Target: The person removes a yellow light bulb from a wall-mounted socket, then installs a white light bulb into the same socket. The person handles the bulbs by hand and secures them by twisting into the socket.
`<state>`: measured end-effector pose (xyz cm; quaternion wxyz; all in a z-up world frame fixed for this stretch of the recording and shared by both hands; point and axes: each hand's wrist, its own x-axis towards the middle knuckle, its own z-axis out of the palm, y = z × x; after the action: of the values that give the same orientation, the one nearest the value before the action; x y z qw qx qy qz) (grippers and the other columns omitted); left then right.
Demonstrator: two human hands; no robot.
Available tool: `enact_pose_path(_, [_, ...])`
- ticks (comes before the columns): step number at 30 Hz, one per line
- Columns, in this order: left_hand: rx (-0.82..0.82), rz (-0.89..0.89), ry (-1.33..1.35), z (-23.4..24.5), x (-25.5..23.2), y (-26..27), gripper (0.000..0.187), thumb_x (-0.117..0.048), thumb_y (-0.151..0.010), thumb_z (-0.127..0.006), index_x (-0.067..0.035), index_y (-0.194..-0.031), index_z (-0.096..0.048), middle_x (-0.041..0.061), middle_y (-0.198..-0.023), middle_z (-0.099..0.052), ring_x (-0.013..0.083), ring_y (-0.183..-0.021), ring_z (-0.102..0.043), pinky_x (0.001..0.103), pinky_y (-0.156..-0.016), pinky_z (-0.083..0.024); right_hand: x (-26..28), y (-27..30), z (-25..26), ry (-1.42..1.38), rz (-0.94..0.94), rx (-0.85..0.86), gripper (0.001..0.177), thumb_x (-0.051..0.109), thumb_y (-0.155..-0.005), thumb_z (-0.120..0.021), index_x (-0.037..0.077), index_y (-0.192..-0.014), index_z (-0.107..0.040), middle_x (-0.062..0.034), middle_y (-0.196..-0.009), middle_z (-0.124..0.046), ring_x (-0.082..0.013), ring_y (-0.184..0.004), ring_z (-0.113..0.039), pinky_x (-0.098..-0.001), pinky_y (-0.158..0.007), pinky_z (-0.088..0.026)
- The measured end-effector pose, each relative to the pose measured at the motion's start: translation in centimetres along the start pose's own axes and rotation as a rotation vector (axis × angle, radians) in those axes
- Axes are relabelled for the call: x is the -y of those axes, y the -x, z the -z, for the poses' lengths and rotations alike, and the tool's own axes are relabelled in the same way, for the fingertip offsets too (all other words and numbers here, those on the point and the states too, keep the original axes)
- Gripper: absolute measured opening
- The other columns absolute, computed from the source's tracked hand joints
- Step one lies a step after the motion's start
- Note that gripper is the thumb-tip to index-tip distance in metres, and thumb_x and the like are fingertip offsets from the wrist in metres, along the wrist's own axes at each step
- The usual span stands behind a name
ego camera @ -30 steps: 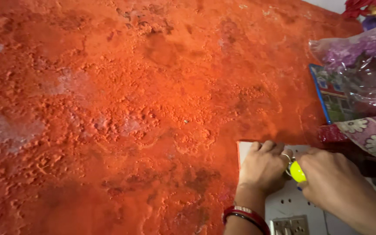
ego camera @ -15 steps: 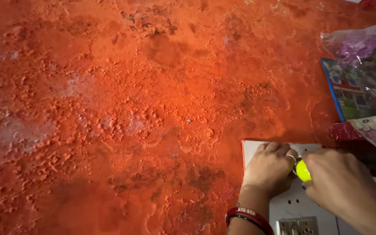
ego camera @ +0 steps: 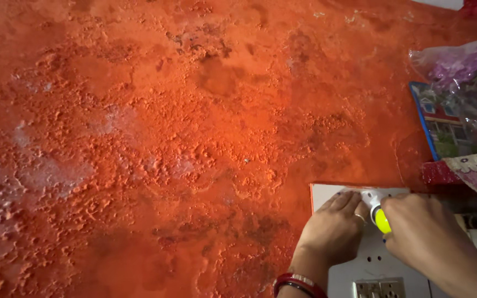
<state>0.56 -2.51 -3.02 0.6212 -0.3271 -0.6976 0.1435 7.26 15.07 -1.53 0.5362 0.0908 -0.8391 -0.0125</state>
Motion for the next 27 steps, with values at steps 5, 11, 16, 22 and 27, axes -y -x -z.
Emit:
enact_pose_path(5, [0.088, 0.139, 0.188, 2.3, -0.7, -0.4, 0.045, -0.011, -0.085, -0.059, -0.006, -0.129, -0.065, 0.015, -0.146, -0.059, 0.0297, -0.143, -0.050, 0.042, -0.117, -0.037, 0.1, -0.2, 0.6, -0.014, 0.021, -0.026, 0.020, 0.014, -0.067, -0.075, 0.010, -0.086, -0.071, -0.0119, -0.091, -0.074, -0.0338, -0.088, -0.075, -0.0446, -0.083, -0.060])
enact_pose_path(11, [0.155, 0.230, 0.152, 3.2, -1.6, -1.2, 0.054, -0.014, -0.070, -0.071, -0.011, -0.124, -0.065, 0.006, -0.143, -0.060, 0.0228, -0.142, -0.046, 0.040, -0.112, -0.035, 0.4, 0.0, 1.3, -0.029, 0.045, -0.056, 0.017, 0.014, -0.067, -0.075, 0.011, -0.084, -0.070, -0.0121, -0.089, -0.074, -0.0338, -0.090, -0.074, -0.0456, -0.085, -0.059])
enact_pose_path(16, [0.190, 0.207, 0.052, 2.4, -1.3, -1.9, 0.047, -0.013, -0.075, -0.071, -0.012, -0.122, -0.067, 0.004, -0.143, -0.063, 0.0193, -0.139, -0.051, 0.039, -0.108, -0.041, 0.7, 0.7, 2.3, -0.075, -0.040, 0.065, 0.017, 0.008, -0.076, -0.070, 0.011, -0.093, -0.070, -0.0125, -0.092, -0.073, -0.0325, -0.095, -0.074, -0.0448, -0.088, -0.059])
enact_pose_path(22, [0.100, 0.233, 0.070, 1.9, -1.1, -2.7, 0.055, -0.010, -0.077, -0.072, -0.018, -0.131, -0.067, 0.003, -0.125, -0.071, 0.0213, -0.121, -0.062, 0.043, -0.094, -0.047, 0.9, 0.6, 2.5, -0.115, -0.029, 0.054, 0.016, 0.005, -0.075, -0.069, 0.009, -0.090, -0.070, -0.0134, -0.092, -0.073, -0.0328, -0.095, -0.074, -0.0452, -0.088, -0.059])
enact_pose_path(27, [0.074, 0.309, 0.114, 2.1, -1.6, -3.6, 0.032, -0.015, -0.081, -0.071, -0.022, -0.112, -0.076, 0.003, -0.115, -0.069, 0.0230, -0.119, -0.061, 0.043, -0.100, -0.046, 0.6, 0.5, 1.5, -0.056, -0.012, 0.016, 0.020, 0.008, -0.072, -0.072, 0.010, -0.092, -0.071, -0.0138, -0.093, -0.073, -0.0346, -0.094, -0.074, -0.0463, -0.089, -0.059])
